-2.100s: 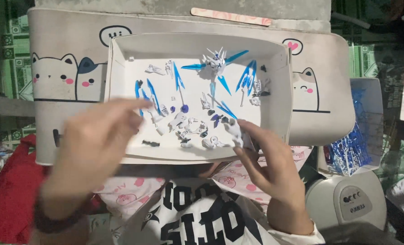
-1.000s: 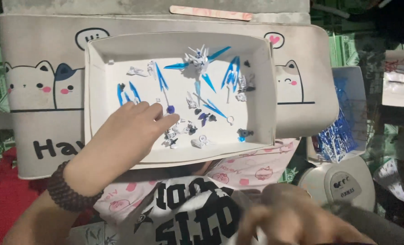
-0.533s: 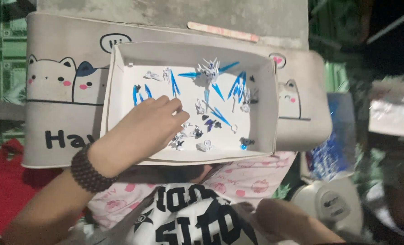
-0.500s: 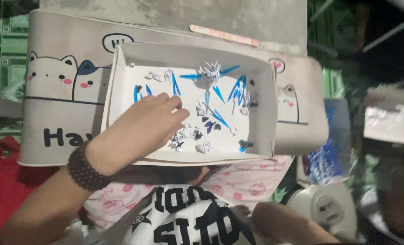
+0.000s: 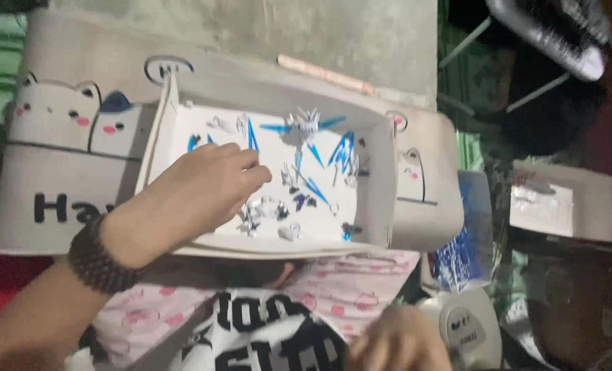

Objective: Assembling small plastic components of a toy robot model kit by hand.

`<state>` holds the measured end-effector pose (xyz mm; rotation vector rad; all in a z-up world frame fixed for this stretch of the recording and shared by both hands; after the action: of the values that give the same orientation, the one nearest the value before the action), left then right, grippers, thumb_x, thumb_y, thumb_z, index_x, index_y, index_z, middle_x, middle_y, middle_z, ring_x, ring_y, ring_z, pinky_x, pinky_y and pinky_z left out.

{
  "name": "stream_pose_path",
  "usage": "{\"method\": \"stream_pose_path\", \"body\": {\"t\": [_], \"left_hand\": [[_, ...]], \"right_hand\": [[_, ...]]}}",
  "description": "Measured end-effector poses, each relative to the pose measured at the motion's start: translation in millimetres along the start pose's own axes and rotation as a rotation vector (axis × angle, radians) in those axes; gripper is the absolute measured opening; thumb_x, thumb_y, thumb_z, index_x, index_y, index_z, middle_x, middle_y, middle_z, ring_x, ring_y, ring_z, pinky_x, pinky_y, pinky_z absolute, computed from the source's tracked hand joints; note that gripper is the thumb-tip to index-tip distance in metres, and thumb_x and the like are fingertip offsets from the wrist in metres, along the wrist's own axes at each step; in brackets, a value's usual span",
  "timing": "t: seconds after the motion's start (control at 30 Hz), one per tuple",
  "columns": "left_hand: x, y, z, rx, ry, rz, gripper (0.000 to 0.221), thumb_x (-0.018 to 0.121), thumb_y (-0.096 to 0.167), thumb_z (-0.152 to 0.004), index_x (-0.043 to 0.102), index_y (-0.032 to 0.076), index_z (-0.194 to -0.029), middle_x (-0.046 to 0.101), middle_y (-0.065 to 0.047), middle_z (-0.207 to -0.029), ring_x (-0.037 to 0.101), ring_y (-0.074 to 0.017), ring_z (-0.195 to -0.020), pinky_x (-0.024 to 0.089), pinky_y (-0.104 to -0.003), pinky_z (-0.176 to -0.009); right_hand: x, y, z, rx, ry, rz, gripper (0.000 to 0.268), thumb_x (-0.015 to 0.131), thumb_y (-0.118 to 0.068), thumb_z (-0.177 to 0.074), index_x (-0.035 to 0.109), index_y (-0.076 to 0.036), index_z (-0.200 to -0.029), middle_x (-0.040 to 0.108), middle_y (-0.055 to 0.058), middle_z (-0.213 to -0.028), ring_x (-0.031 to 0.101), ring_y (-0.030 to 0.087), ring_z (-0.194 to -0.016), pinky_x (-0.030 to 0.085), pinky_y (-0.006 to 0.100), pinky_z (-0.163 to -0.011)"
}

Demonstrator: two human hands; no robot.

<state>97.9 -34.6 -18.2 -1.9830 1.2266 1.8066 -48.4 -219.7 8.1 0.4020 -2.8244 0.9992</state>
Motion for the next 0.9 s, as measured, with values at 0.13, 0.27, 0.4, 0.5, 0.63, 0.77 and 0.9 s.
{"method": "stream_pose_path", "body": {"t": [0.13, 0.27, 0.4, 0.5, 0.63, 0.77, 0.9], "left_hand": [[23.6, 13.3, -5.2, 0.025, -0.111, 0.045, 0.010, 0.058, 0.005, -0.069, 0.058, 0.006, -0.079, 0.059, -0.008, -0.079, 0.058, -0.0253, -0.076, 0.047, -0.036, -0.071], [37.8, 18.7, -14.3, -0.011, -0.131, 0.094, 0.011, 0.056, 0.006, -0.073, 0.060, 0.007, -0.084, 0.061, -0.009, -0.083, 0.059, -0.0283, -0.078, 0.047, -0.039, -0.072], [47.1, 28.9, -14.9, 0.027, -0.117, 0.060, 0.012, 0.054, 0.008, -0.074, 0.063, 0.006, -0.083, 0.061, -0.011, -0.079, 0.061, -0.0292, -0.069, 0.049, -0.040, -0.064], [43.9, 27.1, -9.7, 0.055, -0.070, 0.113, 0.007, 0.053, 0.004, -0.070, 0.058, 0.007, -0.074, 0.060, -0.010, -0.078, 0.058, -0.0313, -0.073, 0.045, -0.043, -0.066], [52.4, 24.0, -4.5, 0.062, -0.218, 0.086, 0.016, 0.060, 0.013, -0.066, 0.057, 0.011, -0.081, 0.059, -0.009, -0.082, 0.058, -0.0334, -0.080, 0.046, -0.044, -0.070], [41.9, 17.9, -20.6, -0.046, -0.286, 0.034, 0.017, 0.058, 0.011, -0.069, 0.056, 0.010, -0.086, 0.060, -0.006, -0.084, 0.059, -0.0268, -0.080, 0.047, -0.039, -0.073], [43.9, 20.7, -30.1, 0.000, -0.268, 0.084, 0.011, 0.051, 0.010, -0.077, 0.056, 0.006, -0.086, 0.061, -0.009, -0.080, 0.059, -0.0307, -0.073, 0.046, -0.042, -0.067]], "right_hand": [[-9.2, 18.2, -16.9, 0.143, 0.064, 0.112, 0.019, 0.039, -0.007, -0.092, 0.054, -0.001, -0.082, 0.055, 0.022, -0.092, 0.056, 0.039, -0.086, 0.042, 0.052, -0.078], [-23.8, 35.2, -14.1, 0.339, 0.481, 0.194, 0.020, 0.047, -0.013, -0.097, 0.059, -0.001, -0.085, 0.062, 0.018, -0.086, 0.056, 0.041, -0.096, 0.041, 0.058, -0.092], [-27.9, 47.3, 5.1, 0.370, 0.802, 0.144, 0.017, 0.053, -0.013, -0.092, 0.063, 0.000, -0.087, 0.067, 0.018, -0.081, 0.061, 0.040, -0.093, 0.044, 0.056, -0.092], [-25.8, 54.8, 21.8, 0.505, 0.645, 0.126, 0.017, 0.049, -0.013, -0.095, 0.060, 0.000, -0.098, 0.065, 0.015, -0.093, 0.054, 0.034, -0.107, 0.046, 0.048, -0.096], [-27.9, 37.6, 22.3, 0.404, 0.756, 0.125, 0.025, 0.051, -0.028, -0.099, 0.059, -0.005, -0.101, 0.065, 0.009, -0.099, 0.057, 0.030, -0.106, 0.048, 0.045, -0.096], [-37.0, 35.4, 27.1, 0.558, 0.738, 0.059, 0.024, 0.054, -0.025, -0.095, 0.060, -0.004, -0.104, 0.060, 0.012, -0.110, 0.056, 0.028, -0.103, 0.045, 0.039, -0.096], [-59.7, 22.5, 27.1, 0.319, 0.903, 0.213, 0.018, 0.055, -0.017, -0.091, 0.057, 0.000, -0.099, 0.065, 0.019, -0.086, 0.061, 0.031, -0.078, 0.050, 0.044, -0.077]]}}
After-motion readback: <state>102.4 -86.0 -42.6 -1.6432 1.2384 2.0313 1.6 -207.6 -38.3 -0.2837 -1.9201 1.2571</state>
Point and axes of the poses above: each hand's wrist, its own z-axis away from the middle knuckle, its own x-axis out of the palm, y = z × x, the point moved 9 cm from there along -z, towards the middle knuckle
